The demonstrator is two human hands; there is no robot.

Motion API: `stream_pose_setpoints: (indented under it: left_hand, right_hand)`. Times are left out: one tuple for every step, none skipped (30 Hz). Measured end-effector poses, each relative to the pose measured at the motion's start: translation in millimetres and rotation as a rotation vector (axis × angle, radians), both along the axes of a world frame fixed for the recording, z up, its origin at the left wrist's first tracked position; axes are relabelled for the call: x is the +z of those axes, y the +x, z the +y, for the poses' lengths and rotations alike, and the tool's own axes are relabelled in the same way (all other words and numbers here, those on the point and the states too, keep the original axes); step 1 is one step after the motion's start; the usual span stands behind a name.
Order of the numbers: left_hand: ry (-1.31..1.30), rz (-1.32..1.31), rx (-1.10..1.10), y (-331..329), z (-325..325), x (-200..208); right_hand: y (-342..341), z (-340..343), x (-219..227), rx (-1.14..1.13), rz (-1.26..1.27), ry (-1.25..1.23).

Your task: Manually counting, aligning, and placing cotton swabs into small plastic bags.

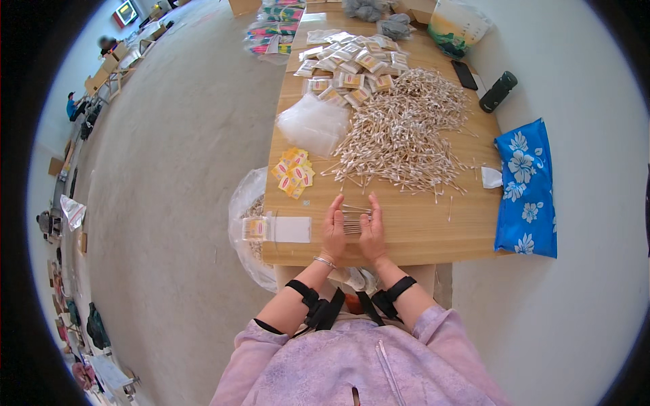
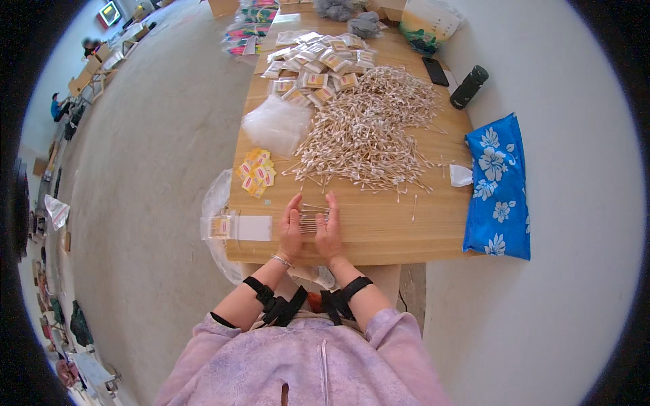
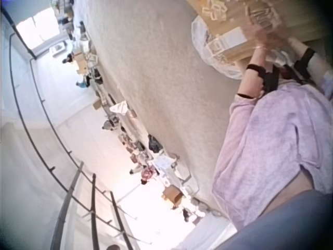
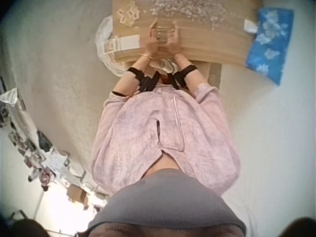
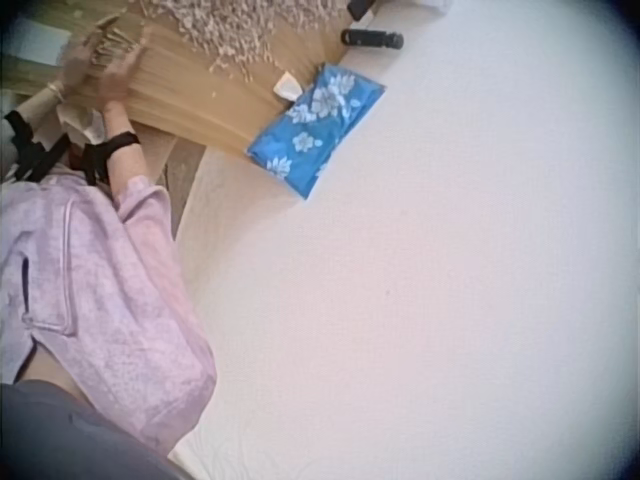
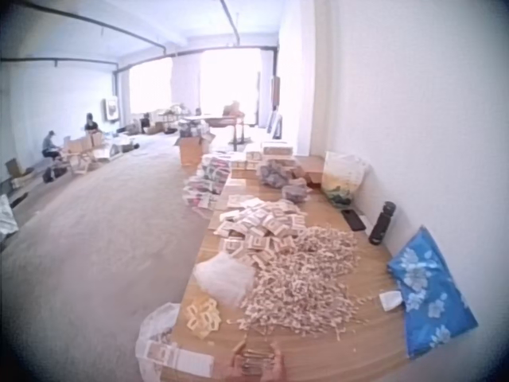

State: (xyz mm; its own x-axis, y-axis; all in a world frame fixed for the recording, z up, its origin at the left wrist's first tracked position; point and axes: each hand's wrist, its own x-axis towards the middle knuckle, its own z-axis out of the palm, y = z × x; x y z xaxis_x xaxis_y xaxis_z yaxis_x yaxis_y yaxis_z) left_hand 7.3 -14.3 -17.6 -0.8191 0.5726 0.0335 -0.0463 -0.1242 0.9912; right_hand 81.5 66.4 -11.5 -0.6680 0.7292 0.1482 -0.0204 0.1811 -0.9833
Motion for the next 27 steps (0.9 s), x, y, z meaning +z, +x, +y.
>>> stream_pose_setpoints:
  left_hand:
    - [-0.001, 0.000, 0.004, -0.7, -0.9, -0.4]
    - [0.003, -0.006, 0.004, -1.3, -1.6, -0.7]
    - [0.008, -0.013, 0.003, -1.7, -1.9, -1.0]
    - [0.007, -0.013, 0.005, -1.7, -1.3, -0.7]
    - [0.075, -0.063, 0.063, -1.6, 0.9, -0.5]
    - [0.143, -0.113, 0.121, -1.4, 2.0, -0.2]
    - [0.143, -0.113, 0.121, -1.8, 1.0, -2.7]
    - [0.124, -0.101, 0.126, -3.0, -0.3, -5.3]
    - [0.105, -0.089, 0.131, -3.8, -1.9, -7.7]
    - [0.106, -0.089, 0.131, -3.9, -1.7, -5.8]
    - [0.086, -0.100, 0.117, -3.6, -2.2, -3.8]
    - [0.065, -0.111, 0.104, -3.6, -2.1, -2.0]
    - [0.064, -0.110, 0.108, -3.6, -3.0, -2.1]
    - [0.060, -0.087, 0.097, -3.9, -3.3, -2.2]
    - [0.055, -0.063, 0.086, -4.0, -3.7, -2.4]
    - [0.054, -0.063, 0.086, -4.0, -3.5, -3.3]
    - [0.062, -0.063, 0.084, -4.0, -3.3, -4.1]
    - [0.069, -0.063, 0.081, -4.1, -3.5, -4.8]
    - [0.069, -0.063, 0.079, -4.3, -3.1, -4.8]
    - [0.052, -0.044, 0.051, -4.6, -2.7, -4.7]
    - [0.036, -0.024, 0.022, -4.8, -2.2, -4.7]
    - [0.036, -0.024, 0.021, -5.3, -2.0, -4.8]
    - [0.036, -0.031, 0.008, -5.8, -1.5, -5.0]
    - [0.036, -0.039, -0.007, -6.3, -0.7, -5.5]
    - [0.035, -0.040, -0.005, -7.8, -3.1, -6.5]
    - [0.092, -0.107, -0.003, -10.2, -6.2, -7.6]
    - [0.149, -0.174, -0.001, -12.6, -9.4, -9.0]
  right_hand:
    - [-1.5, -1.0, -1.6, 0.032, 0.003, 0.028]
    - [-2.6, -0.6, -3.5, 0.035, 0.003, 0.027]
    - [-3.8, 0.8, -5.0, -0.023, -0.037, 0.171]
    - [-4.8, 1.6, -4.9, -0.081, -0.077, 0.313]
    - [-6.1, 4.6, -4.6, -0.081, -0.078, 0.312]
    - [-8.0, 9.3, -4.1, -0.035, -0.224, 0.427]
    - [-9.4, 11.3, -1.8, 0.012, -0.371, 0.540]
    - [-10.1, 10.7, 0.2, 0.012, -0.371, 0.540]
    - [-10.7, 9.5, 2.3, 0.105, -0.388, 0.517]
    - [-11.2, 10.3, 3.0, 0.198, -0.405, 0.496]
    - [-10.0, 11.0, 0.9, 0.199, -0.406, 0.498]
    - [-7.5, 11.5, -2.1, 0.156, -0.318, 0.438]
    - [-6.0, 10.3, -2.1, 0.117, -0.229, 0.375]
    - [-6.3, 10.2, -2.3, 0.121, -0.228, 0.374]
    - [-7.2, 10.6, -2.5, 0.064, -0.150, 0.231]
    - [-7.9, 11.2, -2.5, 0.004, -0.072, 0.089]
    - [-8.7, 10.7, -2.7, 0.004, -0.073, 0.088]
    - [-9.9, 9.4, -2.9, 0.005, -0.042, 0.062]
    - [-11.1, 8.2, -2.3, 0.005, -0.011, 0.036]
    - [-11.9, 5.5, -1.9, 0.002, -0.011, 0.036]
    - [-12.5, 2.0, -1.5, 0.028, -0.001, 0.032]
    - [-12.9, 0.4, -1.5, 0.056, 0.010, 0.027]
    - [-12.6, 1.5, -1.7, 0.055, 0.010, 0.029]
    - [-11.8, 3.5, -1.7, 0.041, 0.027, -0.003]
    - [-11.5, 3.4, 0.3, 0.032, 0.044, -0.038]
    - [-8.6, 4.7, 2.6, 0.033, 0.042, -0.039]
    - [-3.7, 6.7, 5.2, -0.009, 0.036, -0.064]
